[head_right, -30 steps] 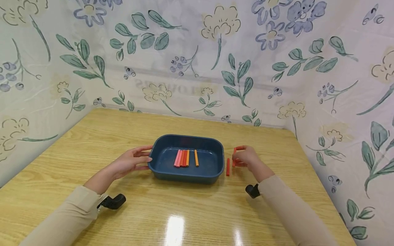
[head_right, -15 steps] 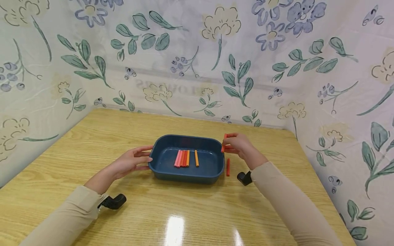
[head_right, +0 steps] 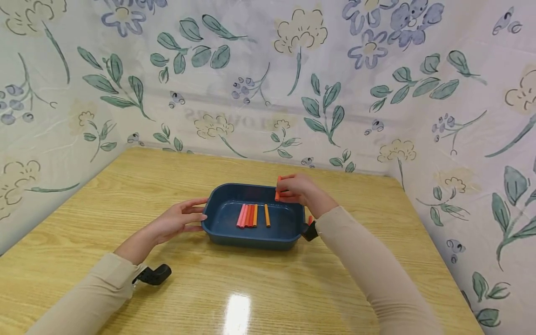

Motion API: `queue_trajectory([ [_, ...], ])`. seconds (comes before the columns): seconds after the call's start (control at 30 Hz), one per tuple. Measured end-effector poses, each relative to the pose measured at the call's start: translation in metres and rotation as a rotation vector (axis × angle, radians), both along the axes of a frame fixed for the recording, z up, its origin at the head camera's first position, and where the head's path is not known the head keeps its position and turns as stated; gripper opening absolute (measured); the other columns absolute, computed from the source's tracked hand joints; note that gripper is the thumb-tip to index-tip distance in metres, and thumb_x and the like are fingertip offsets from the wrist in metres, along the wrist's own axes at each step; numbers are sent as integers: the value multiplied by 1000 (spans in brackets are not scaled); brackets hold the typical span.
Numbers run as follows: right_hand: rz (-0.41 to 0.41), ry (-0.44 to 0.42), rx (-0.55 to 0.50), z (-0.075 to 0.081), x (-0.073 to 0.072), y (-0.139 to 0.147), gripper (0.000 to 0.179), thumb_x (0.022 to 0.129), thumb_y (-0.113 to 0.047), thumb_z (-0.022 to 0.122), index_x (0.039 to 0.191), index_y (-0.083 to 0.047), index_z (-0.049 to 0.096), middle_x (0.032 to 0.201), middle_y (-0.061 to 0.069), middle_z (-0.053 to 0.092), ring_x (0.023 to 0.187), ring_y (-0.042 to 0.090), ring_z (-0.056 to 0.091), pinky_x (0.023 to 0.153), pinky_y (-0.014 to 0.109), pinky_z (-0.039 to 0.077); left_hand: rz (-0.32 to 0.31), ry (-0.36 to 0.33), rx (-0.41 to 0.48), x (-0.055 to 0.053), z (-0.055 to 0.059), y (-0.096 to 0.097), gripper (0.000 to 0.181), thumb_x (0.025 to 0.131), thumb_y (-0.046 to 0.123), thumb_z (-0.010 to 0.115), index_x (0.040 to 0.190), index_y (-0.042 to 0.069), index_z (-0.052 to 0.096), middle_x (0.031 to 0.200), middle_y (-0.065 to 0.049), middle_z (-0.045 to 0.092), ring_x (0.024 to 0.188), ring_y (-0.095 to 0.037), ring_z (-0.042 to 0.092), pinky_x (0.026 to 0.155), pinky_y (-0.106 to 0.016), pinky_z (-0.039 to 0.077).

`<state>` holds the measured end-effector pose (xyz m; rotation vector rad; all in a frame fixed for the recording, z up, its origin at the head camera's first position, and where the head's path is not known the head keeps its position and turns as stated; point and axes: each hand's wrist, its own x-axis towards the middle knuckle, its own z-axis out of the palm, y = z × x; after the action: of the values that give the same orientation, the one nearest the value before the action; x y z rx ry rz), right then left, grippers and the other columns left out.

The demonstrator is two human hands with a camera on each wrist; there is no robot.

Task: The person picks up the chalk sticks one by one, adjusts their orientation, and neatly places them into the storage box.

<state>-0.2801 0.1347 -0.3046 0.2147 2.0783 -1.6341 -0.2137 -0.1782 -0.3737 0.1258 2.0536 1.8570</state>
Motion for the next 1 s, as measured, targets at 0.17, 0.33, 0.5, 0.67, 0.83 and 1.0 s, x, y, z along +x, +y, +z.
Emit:
queue_trajectory([
  [0.17, 62, -48, -4, 1, -9, -16, 53, 89, -3, 57, 138, -1, 36, 121, 17, 48, 89, 23, 56, 85, 32, 52, -1, 2, -2, 0, 0, 0, 62, 91, 4, 58, 145, -2, 25, 137, -31, 33, 106, -30, 57, 88, -45, 48],
  [0.33, 107, -100, 17, 0, -17, -27, 48, 88, -3, 59, 133, 1, 42, 111, 14, 51, 86, 21, 56, 85, 32, 52, -1, 2, -2, -1, -1, 0, 62, 92, 4, 57, 145, -2, 26, 137, -31, 34, 107, -31, 57, 88, -45, 48],
  [0.5, 194, -149, 52, -7, -22, -37, 38, 90, -1, 57, 126, 7, 49, 98, 14, 57, 80, 22, 59, 90, 38, 49, -1, 1, 0, 0, -2, -1, 62, 92, 4, 57, 145, -1, 25, 138, -31, 33, 107, -30, 57, 87, -43, 49],
  [0.67, 221, -179, 114, -17, -23, -45, 26, 87, 2, 59, 112, 9, 55, 93, 16, 57, 79, 24, 60, 79, 36, 54, -4, 7, 2, 0, -1, -2, 62, 92, 4, 57, 145, -1, 25, 138, -30, 33, 109, -31, 56, 87, -42, 50],
  [0.83, 206, -207, 163, -30, -25, -50, 16, 84, 6, 62, 100, 8, 58, 89, 17, 57, 74, 24, 61, 73, 34, 56, -1, 5, -2, 0, 0, -2, 62, 92, 3, 57, 145, -1, 25, 138, -30, 33, 109, -31, 55, 85, -40, 51],
  [1.0, 215, -215, 189, -37, -23, -52, 12, 84, 7, 61, 96, 8, 59, 82, 16, 57, 68, 23, 61, 75, 34, 56, -1, 1, 0, 1, -1, -2, 62, 92, 2, 57, 145, -1, 26, 138, -30, 33, 107, -30, 56, 86, -42, 50],
])
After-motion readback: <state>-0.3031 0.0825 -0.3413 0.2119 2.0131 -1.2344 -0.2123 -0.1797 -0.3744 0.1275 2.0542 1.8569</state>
